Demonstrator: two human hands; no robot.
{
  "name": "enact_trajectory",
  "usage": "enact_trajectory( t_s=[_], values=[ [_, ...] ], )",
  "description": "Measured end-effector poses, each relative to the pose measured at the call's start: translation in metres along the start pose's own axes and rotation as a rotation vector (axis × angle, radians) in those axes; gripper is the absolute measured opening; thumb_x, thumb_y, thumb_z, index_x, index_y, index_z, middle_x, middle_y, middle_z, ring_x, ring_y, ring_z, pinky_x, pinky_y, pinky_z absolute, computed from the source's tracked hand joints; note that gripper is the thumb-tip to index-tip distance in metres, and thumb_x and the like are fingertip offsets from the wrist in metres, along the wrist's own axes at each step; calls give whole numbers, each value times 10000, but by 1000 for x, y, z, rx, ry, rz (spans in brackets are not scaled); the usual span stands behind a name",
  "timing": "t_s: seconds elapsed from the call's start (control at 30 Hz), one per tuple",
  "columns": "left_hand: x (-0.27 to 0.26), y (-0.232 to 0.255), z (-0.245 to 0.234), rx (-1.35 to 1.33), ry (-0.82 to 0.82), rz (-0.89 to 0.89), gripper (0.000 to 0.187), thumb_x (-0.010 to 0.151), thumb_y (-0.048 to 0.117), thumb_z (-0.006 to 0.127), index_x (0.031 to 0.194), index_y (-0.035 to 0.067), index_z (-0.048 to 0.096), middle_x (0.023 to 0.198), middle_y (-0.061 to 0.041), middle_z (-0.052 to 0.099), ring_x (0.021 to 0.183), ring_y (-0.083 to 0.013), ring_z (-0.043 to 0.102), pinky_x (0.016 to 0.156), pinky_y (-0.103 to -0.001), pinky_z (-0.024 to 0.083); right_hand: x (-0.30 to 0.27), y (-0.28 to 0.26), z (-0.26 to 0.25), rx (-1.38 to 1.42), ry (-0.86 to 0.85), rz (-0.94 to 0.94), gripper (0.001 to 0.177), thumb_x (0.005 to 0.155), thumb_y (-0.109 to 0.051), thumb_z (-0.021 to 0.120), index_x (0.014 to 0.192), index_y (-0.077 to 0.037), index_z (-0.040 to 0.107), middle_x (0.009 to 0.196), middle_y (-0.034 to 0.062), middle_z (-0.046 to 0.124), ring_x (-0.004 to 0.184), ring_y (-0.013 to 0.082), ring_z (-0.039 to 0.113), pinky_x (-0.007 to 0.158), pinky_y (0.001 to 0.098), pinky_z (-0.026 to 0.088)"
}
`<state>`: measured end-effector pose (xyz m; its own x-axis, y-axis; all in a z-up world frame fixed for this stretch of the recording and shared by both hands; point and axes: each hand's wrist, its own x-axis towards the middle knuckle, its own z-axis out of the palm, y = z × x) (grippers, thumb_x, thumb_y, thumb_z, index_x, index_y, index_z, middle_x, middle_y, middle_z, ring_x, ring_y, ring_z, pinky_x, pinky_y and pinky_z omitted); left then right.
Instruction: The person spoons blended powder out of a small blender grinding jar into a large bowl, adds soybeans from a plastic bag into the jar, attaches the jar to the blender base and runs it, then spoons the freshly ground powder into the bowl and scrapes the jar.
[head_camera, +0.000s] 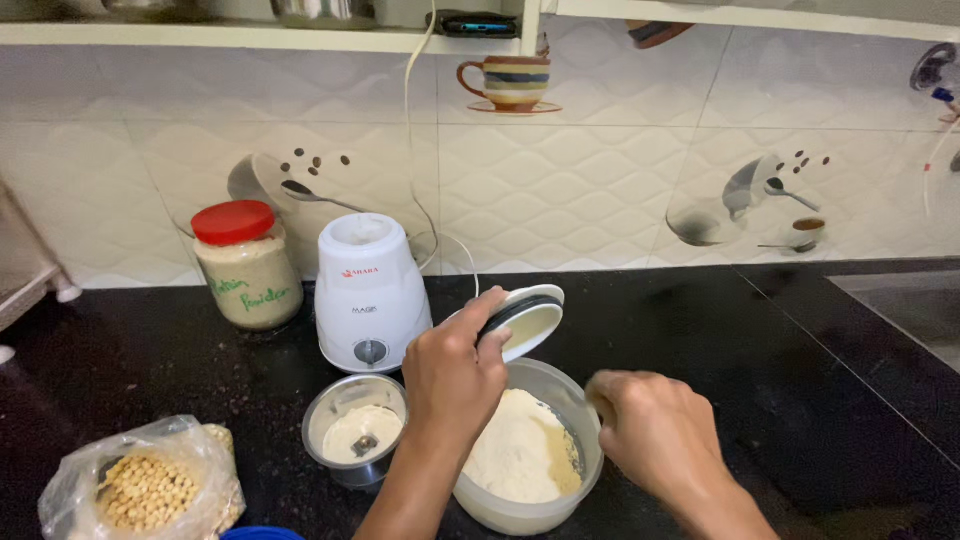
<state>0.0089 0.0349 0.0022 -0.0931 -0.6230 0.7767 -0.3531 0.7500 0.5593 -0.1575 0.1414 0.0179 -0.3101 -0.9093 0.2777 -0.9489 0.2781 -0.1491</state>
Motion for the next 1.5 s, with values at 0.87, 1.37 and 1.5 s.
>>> enact_trajectory(
  t_s=[0.87, 1.37, 1.5],
  values=[
    [-121, -35, -155, 499, 166, -1268, 425, 839, 258, 681, 1254, 322, 747, 1212, -126, 742, 1160, -333, 688, 999, -441, 530, 7, -121, 94, 1249, -732, -31, 231, 872, 3, 640, 1046, 39, 788, 758, 86, 752, 588, 116, 568, 524, 270, 458],
    [-135, -80, -202, 747, -82, -932, 294, 842, 193, 698, 1123, 194, 787, 1085, -145, 749, 1063, -353, 696, 935, -479, 541, -15, -187, 175, 1078, -846, 81, 237, 817, 18, 632, 993, 50, 787, 714, 117, 733, 533, 153, 573, 492, 282, 449],
    [-96, -99, -182, 391, -135, -869, 462, 770, 202, 754, 1230, 187, 716, 1150, -117, 748, 1086, -327, 701, 937, -440, 547, 23, -160, 122, 1098, -619, 163, 215, 821, 10, 660, 975, 73, 797, 697, 132, 725, 541, 161, 559, 497, 287, 417]
  ],
)
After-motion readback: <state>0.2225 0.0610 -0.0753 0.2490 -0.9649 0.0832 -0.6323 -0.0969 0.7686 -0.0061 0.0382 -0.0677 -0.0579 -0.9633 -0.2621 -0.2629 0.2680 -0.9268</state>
